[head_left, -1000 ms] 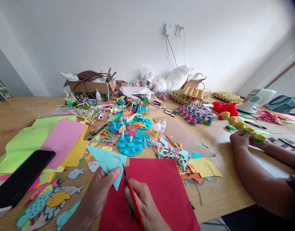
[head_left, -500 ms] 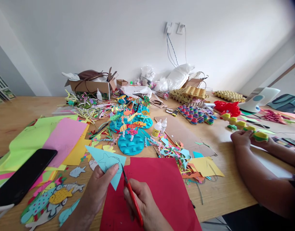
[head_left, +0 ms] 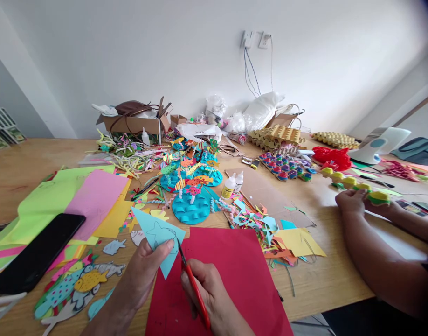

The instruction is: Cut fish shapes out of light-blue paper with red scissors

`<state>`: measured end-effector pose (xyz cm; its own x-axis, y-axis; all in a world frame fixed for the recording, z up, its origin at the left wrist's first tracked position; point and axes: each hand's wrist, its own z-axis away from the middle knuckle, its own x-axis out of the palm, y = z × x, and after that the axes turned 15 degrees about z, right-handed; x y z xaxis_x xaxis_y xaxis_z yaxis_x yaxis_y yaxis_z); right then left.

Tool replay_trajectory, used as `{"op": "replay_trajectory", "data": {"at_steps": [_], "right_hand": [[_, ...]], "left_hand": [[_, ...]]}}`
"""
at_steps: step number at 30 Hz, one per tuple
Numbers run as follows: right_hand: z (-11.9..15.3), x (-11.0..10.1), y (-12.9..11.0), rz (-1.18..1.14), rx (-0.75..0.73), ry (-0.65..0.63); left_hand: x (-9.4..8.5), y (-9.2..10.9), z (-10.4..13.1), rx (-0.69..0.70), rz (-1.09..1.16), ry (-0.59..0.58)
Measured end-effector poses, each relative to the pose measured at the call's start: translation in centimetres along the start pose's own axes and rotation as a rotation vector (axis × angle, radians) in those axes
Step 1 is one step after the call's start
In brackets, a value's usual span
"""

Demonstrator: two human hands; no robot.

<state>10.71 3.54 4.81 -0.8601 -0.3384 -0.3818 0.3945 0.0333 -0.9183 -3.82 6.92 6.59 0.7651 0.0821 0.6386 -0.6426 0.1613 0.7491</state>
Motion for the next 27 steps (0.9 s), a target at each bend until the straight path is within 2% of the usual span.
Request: {"op": "replay_trajectory", "data": {"at_steps": [11, 20, 27], "right_hand": [[-0.25, -0.21, 0.16, 0.082, -0.089, 0.005], [-0.35, 0.13, 0.41, 0.060, -0.099, 0.039], [-0.26, -0.02, 0.63, 0.095, -0.113, 0.032]], "left_hand": [[-0.31, 0.23, 0.13, -0.019, -0.023, 0.004], [0.65, 0.37, 0.20, -0.031, 0.009, -0.023], [-0.13, 0.32, 0.11, -0.076, 0.019, -0.021]]}}
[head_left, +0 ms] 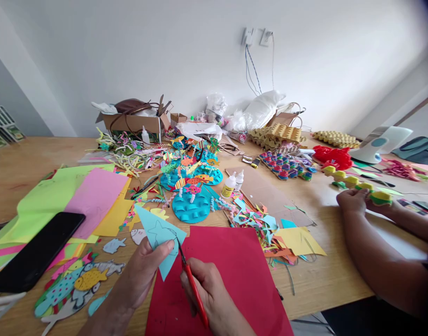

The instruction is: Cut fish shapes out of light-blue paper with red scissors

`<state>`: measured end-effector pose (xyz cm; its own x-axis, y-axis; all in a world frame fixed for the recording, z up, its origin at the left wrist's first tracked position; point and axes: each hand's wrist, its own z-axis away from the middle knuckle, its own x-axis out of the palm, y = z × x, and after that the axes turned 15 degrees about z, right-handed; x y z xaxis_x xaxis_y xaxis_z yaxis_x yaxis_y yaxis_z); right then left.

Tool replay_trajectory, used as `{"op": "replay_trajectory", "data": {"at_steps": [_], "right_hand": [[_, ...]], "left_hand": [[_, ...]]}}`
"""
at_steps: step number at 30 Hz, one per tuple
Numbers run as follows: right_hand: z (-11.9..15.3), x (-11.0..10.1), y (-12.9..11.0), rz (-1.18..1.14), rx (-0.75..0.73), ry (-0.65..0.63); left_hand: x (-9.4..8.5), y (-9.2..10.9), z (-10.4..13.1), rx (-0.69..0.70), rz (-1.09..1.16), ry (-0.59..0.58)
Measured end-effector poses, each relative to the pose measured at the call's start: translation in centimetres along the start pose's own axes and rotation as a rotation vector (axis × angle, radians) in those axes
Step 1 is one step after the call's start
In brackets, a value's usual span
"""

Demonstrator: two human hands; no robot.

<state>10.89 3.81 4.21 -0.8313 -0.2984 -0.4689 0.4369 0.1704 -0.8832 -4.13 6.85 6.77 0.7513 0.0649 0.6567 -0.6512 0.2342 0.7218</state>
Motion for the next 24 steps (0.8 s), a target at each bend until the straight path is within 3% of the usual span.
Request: {"op": "replay_trajectory", "data": {"at_steps": [24], "right_hand": [[-0.24, -0.14, 0.54, 0.034, -0.035, 0.004]], "left_hand": [[0.19, -0.09, -0.09, -0.033, 0.066, 0.002]]}}
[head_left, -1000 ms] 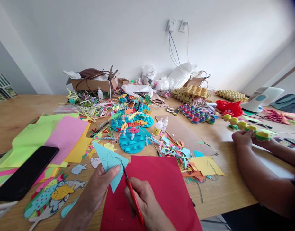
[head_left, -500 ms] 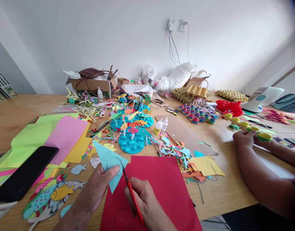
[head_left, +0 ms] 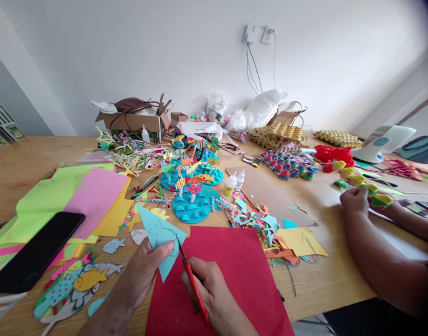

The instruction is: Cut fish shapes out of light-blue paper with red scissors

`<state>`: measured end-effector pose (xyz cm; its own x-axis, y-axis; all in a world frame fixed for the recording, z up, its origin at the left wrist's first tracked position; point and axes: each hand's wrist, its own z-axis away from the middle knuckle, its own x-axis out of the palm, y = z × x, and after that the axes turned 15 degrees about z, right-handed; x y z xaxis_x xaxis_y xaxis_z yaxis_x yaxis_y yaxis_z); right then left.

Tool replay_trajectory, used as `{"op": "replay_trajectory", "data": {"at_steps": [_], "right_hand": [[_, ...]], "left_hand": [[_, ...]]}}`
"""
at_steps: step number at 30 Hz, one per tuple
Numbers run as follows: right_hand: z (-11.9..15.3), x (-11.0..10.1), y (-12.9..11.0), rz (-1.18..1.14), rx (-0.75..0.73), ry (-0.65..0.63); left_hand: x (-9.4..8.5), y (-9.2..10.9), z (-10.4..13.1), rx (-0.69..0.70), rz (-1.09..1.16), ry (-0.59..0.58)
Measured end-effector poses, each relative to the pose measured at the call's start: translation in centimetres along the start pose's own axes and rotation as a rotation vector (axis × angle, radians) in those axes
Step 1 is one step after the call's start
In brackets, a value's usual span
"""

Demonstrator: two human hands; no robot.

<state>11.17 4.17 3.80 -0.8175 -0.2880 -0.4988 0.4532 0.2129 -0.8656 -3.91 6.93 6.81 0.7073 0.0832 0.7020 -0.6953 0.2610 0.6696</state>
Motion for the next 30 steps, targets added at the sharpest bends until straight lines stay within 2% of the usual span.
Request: {"op": "replay_trajectory", "data": {"at_steps": [7, 14, 19, 24, 30], "right_hand": [[0.2, -0.1, 0.4, -0.020, -0.004, -0.028], [0.0, 0.8, 0.2, -0.350, 0.102, -0.126], [0.1, 1.2, -0.2, -0.455, 0.092, -0.125], [0.1, 1.2, -0.2, -0.471, 0.090, -0.133], [0.3, 1.5, -0.3, -0.442, 0.051, -0.083]], "left_hand": [[-0.4, 0.7, -0.3, 0.028, -0.099, 0.018], [0.4, 0.1, -0.3, 0.077, -0.040, 0.101], [1.4, -0.3, 0.3, 0.069, -0.098, 0.112], [1.4, -0.6, 0.5, 0.069, -0.093, 0.121], [1.1, -1.1, 0.4, 0.081, -0.066, 0.120]]}}
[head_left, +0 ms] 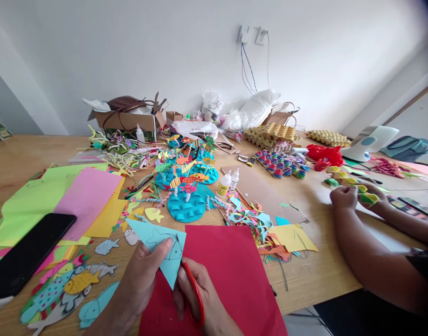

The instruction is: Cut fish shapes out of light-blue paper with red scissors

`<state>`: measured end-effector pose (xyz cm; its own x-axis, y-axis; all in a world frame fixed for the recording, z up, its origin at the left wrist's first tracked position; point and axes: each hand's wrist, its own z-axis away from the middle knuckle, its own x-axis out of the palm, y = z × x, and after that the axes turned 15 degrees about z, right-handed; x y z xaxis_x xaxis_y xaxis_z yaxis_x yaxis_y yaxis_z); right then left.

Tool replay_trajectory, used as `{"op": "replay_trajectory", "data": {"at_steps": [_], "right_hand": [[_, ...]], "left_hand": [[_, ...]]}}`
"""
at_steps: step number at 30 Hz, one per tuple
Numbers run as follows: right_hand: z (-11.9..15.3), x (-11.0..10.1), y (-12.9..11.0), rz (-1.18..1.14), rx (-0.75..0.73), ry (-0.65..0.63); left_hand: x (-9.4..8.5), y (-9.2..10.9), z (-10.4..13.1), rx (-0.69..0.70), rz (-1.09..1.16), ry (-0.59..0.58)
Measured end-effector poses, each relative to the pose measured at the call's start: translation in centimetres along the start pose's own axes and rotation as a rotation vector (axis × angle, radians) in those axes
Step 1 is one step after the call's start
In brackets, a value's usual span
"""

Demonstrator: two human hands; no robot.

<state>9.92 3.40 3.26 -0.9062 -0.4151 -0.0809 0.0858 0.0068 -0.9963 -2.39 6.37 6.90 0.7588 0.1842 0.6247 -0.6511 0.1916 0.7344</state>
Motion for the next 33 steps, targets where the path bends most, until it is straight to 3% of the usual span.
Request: {"op": "replay_trajectory", "data": {"at_steps": [14, 25, 33], "right_hand": [[0.1, -0.3, -0.1, 0.041, -0.010, 0.009], [0.0, 0.0, 1.4, 0.036, -0.004, 0.017], [0.2, -0.3, 0.3, 0.055, 0.017, 0.002]], "left_hand": [[0.1, -0.1, 0.0, 0.012, -0.017, 0.026], [0.2, -0.1, 0.1, -0.011, 0.019, 0.020], [0.3, 0.1, 0.1, 0.008, -0.042, 0.035]]}}
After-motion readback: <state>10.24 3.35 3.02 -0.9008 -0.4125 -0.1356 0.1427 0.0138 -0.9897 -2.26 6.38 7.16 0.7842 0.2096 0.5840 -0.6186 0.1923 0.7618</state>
